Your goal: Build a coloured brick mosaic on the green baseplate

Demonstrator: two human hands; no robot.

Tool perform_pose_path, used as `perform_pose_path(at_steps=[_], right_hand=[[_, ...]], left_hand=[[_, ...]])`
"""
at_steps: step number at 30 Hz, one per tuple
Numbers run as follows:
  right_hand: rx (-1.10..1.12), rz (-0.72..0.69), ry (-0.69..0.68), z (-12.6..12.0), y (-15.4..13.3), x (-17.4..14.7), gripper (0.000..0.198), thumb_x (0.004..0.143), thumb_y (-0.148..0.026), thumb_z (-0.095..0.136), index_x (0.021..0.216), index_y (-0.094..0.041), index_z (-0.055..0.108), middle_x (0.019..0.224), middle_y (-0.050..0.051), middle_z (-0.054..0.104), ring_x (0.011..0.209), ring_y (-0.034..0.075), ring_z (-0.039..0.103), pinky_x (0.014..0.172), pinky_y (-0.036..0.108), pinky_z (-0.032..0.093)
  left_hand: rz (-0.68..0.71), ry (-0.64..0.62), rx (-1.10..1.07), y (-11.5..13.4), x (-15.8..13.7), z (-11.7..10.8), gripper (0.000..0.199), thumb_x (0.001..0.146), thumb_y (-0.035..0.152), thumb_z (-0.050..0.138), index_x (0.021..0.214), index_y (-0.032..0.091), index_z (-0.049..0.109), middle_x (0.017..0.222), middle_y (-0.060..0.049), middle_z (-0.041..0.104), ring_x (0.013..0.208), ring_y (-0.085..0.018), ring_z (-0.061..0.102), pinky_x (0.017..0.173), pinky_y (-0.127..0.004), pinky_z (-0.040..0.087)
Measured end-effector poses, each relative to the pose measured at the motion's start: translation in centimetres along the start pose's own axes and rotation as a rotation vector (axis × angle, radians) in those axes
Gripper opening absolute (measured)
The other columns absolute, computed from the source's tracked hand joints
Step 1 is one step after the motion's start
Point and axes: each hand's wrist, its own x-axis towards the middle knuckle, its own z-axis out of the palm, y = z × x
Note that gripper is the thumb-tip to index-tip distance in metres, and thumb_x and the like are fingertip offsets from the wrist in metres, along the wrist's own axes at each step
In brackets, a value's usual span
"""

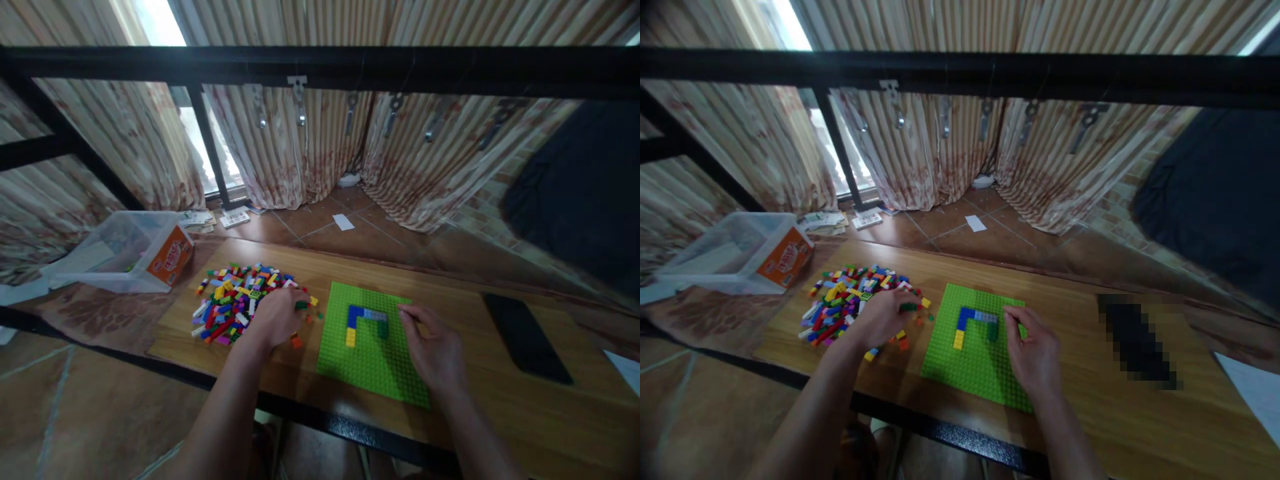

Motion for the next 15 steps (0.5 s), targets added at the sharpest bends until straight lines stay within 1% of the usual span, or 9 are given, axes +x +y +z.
perform_pose_path(at_steps=[3, 5, 7, 9, 11, 13, 15], right_hand=[[-0.023, 0.015, 0.009, 0.1, 0.4, -0.2, 0.031, 0.089, -0.045, 0.049, 0.093, -0.021, 0.069, 0.097, 0.008, 0.071, 0.089, 0.023, 0.066, 0.086, 0.040, 0.051], [-0.042, 0.019, -0.007, 0.2, 0.6, -0.2, 0.032, 0.088, -0.047, 0.050, 0.094, -0.022, 0.069, 0.098, 0.007, 0.071, 0.089, 0.023, 0.066, 0.085, 0.040, 0.051], [-0.052, 0.019, -0.021, 0.3, 0.7, -0.2, 0.033, 0.087, -0.049, 0.049, 0.094, -0.022, 0.069, 0.099, 0.007, 0.071, 0.089, 0.023, 0.066, 0.084, 0.039, 0.051], [-0.062, 0.020, -0.022, 0.4, 0.6, -0.3, 0.034, 0.087, -0.049, 0.049, 0.094, -0.023, 0.069, 0.098, 0.007, 0.070, 0.090, 0.024, 0.066, 0.085, 0.039, 0.051], [-0.078, 0.020, -0.029, 0.5, 0.5, -0.3, 0.035, 0.087, -0.050, 0.049, 0.094, -0.023, 0.069, 0.097, 0.007, 0.070, 0.089, 0.024, 0.066, 0.085, 0.039, 0.050], [-0.082, 0.016, -0.034, 0.6, 0.4, -0.3, 0.035, 0.086, -0.051, 0.049, 0.094, -0.022, 0.069, 0.097, 0.007, 0.070, 0.089, 0.024, 0.066, 0.085, 0.039, 0.051], [-0.077, 0.015, -0.042, 0.8, 0.4, -0.3, 0.035, 0.087, -0.051, 0.048, 0.093, -0.023, 0.069, 0.097, 0.007, 0.071, 0.089, 0.024, 0.066, 0.085, 0.039, 0.051]], left_hand=[[0.000, -0.023, 0.058, 0.0, -0.3, -0.1, 0.035, 0.073, 0.015, 0.056, 0.102, 0.027, 0.072, 0.102, -0.003, 0.073, 0.098, -0.021, 0.065, 0.086, -0.029, 0.048], [-0.031, -0.019, 0.058, -0.2, -0.4, -0.3, 0.037, 0.073, 0.016, 0.057, 0.104, 0.030, 0.072, 0.108, -0.001, 0.071, 0.101, -0.021, 0.065, 0.088, -0.029, 0.048], [-0.071, 0.009, 0.041, -0.7, -0.5, -0.8, 0.035, 0.074, 0.019, 0.058, 0.104, 0.030, 0.071, 0.108, -0.001, 0.071, 0.102, -0.021, 0.065, 0.089, -0.029, 0.048], [-0.149, 0.101, 0.021, -1.6, -0.7, -1.5, 0.030, 0.079, 0.023, 0.056, 0.105, 0.028, 0.071, 0.105, -0.003, 0.072, 0.101, -0.021, 0.065, 0.089, -0.030, 0.048], [-0.277, 0.252, 0.016, -3.0, -0.8, -2.4, 0.029, 0.083, 0.025, 0.052, 0.105, 0.024, 0.070, 0.103, -0.005, 0.072, 0.099, -0.021, 0.065, 0.089, -0.030, 0.048], [-0.426, 0.401, 0.041, -4.8, -1.1, -3.2, 0.031, 0.085, 0.026, 0.049, 0.108, 0.021, 0.069, 0.106, -0.008, 0.071, 0.099, -0.022, 0.065, 0.089, -0.031, 0.048], [-0.531, 0.472, 0.092, -6.6, -1.3, -3.8, 0.035, 0.084, 0.025, 0.047, 0.112, 0.019, 0.068, 0.111, -0.010, 0.069, 0.103, -0.024, 0.064, 0.090, -0.033, 0.048]])
